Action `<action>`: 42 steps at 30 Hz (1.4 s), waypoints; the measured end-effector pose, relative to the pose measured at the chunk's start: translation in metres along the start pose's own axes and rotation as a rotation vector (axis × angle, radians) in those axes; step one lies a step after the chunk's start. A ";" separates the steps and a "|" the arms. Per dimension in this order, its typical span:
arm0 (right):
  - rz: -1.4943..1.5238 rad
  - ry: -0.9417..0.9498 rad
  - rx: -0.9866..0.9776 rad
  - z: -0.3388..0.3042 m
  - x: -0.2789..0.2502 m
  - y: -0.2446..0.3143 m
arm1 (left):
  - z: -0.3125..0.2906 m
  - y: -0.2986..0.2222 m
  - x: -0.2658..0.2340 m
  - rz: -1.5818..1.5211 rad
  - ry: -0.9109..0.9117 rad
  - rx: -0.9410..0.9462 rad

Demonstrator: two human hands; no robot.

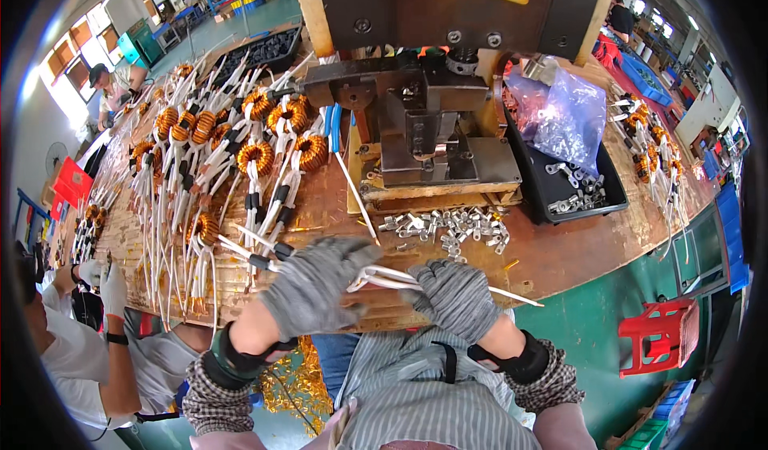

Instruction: Assembling copper coils with plastic housings and crimping metal terminals onto wires using a press machine.

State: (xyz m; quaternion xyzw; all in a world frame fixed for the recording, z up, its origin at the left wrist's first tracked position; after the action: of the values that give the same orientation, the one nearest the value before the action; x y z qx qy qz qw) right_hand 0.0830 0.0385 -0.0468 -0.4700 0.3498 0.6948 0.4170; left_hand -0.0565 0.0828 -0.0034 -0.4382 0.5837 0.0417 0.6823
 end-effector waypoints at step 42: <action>1.422 0.480 0.563 -0.031 0.068 -0.037 | 0.035 -0.027 0.046 0.272 0.165 0.167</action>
State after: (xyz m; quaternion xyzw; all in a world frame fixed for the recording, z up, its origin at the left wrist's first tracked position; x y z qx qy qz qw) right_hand 0.1133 0.0434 -0.1241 -0.1483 0.8078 0.5599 -0.1096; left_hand 0.0000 0.0682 -0.0290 -0.2991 0.6931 0.0489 0.6540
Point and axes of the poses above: each hand's wrist, its own z-axis towards the middle knuckle, its own x-axis out of the palm, y = z × x, the point moved 7 cm from there along z, towards the middle knuckle, and after that the axes turned 14 degrees about -z, right-handed, at the moved point
